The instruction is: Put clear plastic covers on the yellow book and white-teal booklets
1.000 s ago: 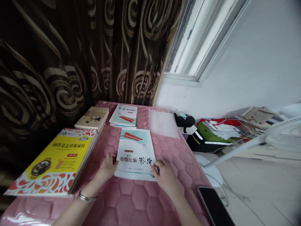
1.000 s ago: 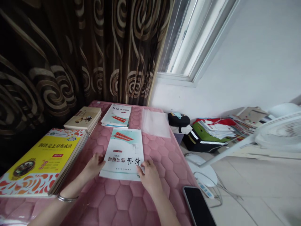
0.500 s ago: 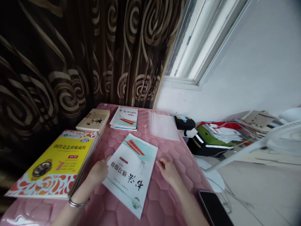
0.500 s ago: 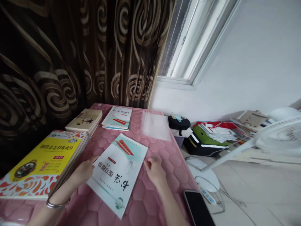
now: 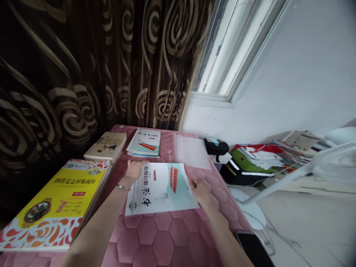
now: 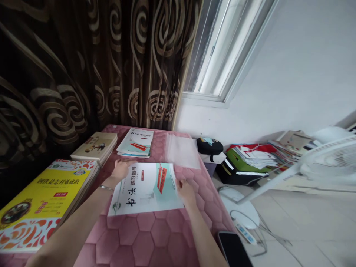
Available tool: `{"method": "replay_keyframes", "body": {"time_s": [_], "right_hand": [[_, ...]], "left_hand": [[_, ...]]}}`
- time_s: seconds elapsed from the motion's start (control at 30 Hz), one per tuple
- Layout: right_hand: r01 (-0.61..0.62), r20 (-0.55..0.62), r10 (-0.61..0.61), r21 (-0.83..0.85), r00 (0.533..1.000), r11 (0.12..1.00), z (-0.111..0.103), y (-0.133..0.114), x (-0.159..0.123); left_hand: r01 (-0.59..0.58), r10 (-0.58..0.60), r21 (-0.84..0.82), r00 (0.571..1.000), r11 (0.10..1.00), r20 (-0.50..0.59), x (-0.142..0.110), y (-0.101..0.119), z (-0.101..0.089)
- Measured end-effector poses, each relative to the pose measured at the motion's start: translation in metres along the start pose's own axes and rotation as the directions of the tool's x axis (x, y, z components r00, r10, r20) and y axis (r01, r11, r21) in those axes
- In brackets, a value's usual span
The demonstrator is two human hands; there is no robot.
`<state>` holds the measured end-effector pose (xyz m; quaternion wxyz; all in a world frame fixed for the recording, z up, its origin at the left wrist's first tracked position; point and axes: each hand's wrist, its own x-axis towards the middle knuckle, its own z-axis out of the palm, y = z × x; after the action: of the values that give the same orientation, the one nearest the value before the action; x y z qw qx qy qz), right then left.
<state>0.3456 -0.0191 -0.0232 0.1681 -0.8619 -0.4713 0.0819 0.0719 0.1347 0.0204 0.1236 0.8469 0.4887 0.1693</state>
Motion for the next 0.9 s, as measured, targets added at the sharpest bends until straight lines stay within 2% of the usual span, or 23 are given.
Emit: {"method": "replay_keyframes", "body": {"time_s": [0.2, 0.53, 0.77, 0.83, 0.9], "right_hand": [[-0.080, 0.012, 0.080, 0.025, 0.997, 0.996, 0.007, 0.001, 0.000], [-0.135, 0.006, 0.135, 0.042, 0.991, 0.990, 0.012, -0.011, 0.002], [-0.156, -0.019, 0.157, 0.049, 0.987, 0.987, 0.015, -0.011, -0.001], [-0.154, -0.022, 0.155, 0.049, 0.988, 0.987, 0.015, -0.010, 0.000], [-0.152, -0.020, 0.153, 0.044, 0.988, 0.987, 0.015, -0.011, 0.000]], "left_hand": [[-0.060, 0.060, 0.008, 0.998, 0.998, -0.014, 0.024, 0.000, 0.012], [0.005, -0.004, 0.114, 1.000, 0.994, -0.008, 0.047, -0.010, 0.029], [0.065, -0.051, 0.194, 0.996, 0.979, -0.078, 0.035, -0.001, 0.039], [0.044, -0.029, 0.198, 0.997, 0.979, -0.075, 0.024, 0.009, 0.042], [-0.025, 0.033, 0.190, 0.999, 0.982, -0.039, 0.007, 0.022, 0.045]]}}
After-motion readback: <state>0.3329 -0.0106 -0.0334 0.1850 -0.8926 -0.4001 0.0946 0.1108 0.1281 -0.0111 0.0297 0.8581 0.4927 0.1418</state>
